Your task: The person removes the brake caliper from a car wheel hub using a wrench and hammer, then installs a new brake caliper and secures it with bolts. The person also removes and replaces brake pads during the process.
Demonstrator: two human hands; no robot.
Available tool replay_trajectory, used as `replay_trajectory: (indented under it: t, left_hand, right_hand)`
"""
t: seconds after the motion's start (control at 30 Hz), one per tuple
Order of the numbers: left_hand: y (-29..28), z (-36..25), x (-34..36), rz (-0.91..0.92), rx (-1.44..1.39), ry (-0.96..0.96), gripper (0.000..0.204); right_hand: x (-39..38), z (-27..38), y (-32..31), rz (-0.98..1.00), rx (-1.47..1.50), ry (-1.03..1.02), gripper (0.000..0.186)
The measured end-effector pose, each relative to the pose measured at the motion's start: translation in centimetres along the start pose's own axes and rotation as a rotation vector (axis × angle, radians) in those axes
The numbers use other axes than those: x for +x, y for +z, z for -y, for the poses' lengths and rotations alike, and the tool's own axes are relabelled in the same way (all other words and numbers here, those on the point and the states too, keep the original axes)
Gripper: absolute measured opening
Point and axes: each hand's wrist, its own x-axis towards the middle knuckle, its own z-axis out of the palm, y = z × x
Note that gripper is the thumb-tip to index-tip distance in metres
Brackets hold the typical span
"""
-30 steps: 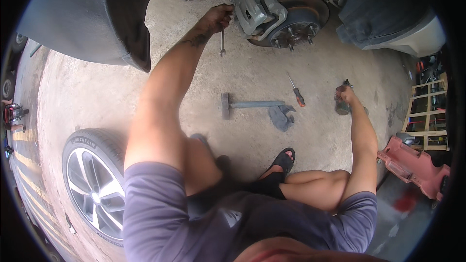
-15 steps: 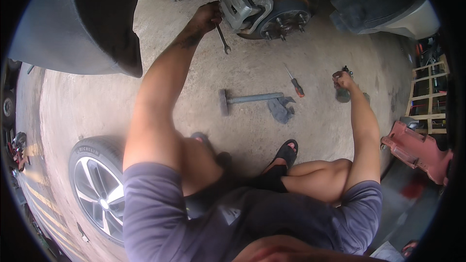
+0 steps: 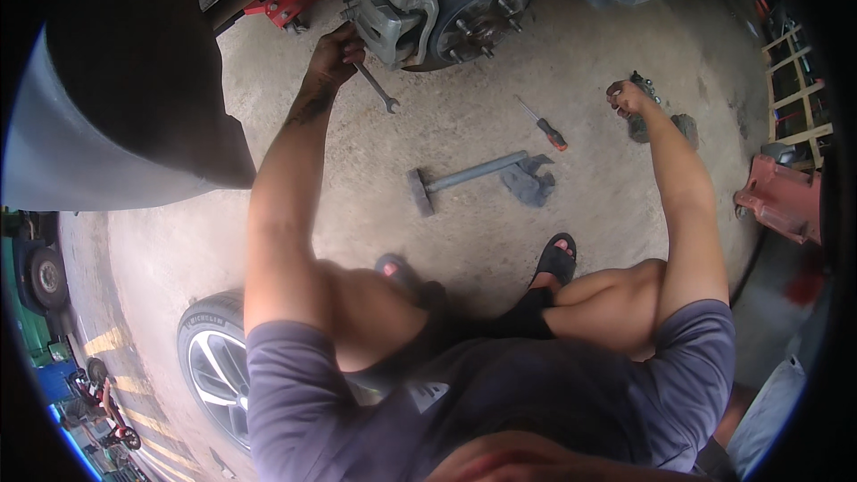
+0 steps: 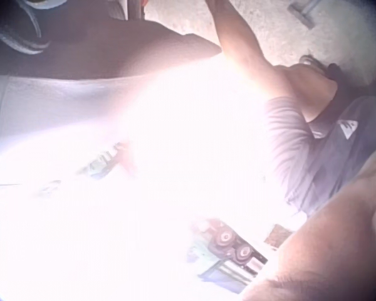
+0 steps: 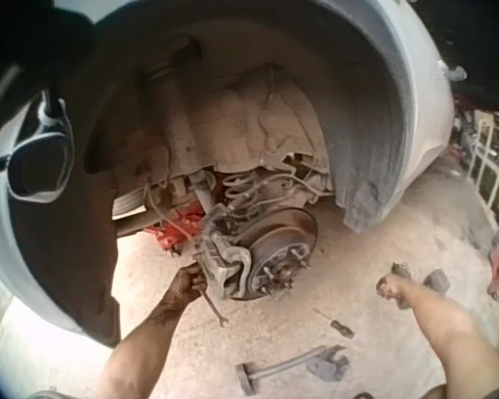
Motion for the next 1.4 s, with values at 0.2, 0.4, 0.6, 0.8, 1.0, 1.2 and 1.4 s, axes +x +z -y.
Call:
replay_trajectory:
  t: [0.2,0.4,0.6,0.8,1.0,1.2,1.4]
  left_hand:
    - [0.0,-0.1,-0.2,-0.189,0.019,-0.059,0.003]
    - [0.7,-1.1,-1.3,-0.002,0.004,-0.041,0.006]
    - [-1.4,-0.7,2.0,-0.127,0.059,-0.125,0.006]
    - [-1.5,-1.9,0.2,-0.041,0.076,-0.011,0.011]
    - [12.1,2.6,-2.6,-0.481,0.363,0.061,0.020]
    - [-2.6,-1.5,1.2,-0.340,0.646,0.118,0.030]
    - [-9.4,-3.9,2.8,-0.069,1.223,0.322,0.038]
  right_hand:
    - [0.4,-0.3,0.1,0.056,0.011,-0.033,0.034]
    - [0.9,-1.1,1.0,0.022,0.001,-0.021,0.036]
    - [1.3,-0.8,0.3,0.020,-0.051,-0.039,0.035]
    - [1.3,-1.1,0.4,-0.090,-0.078,0.026,0.031]
    - [0.4,-3.2,0.7,-0.027,-0.058,0.039,0.036]
    - [0.0,-2.2,0.6,-0.018,-0.015,0.101,0.028]
    - [2.5,-6.0,0.9,-0.073,0.046,0.138,0.020]
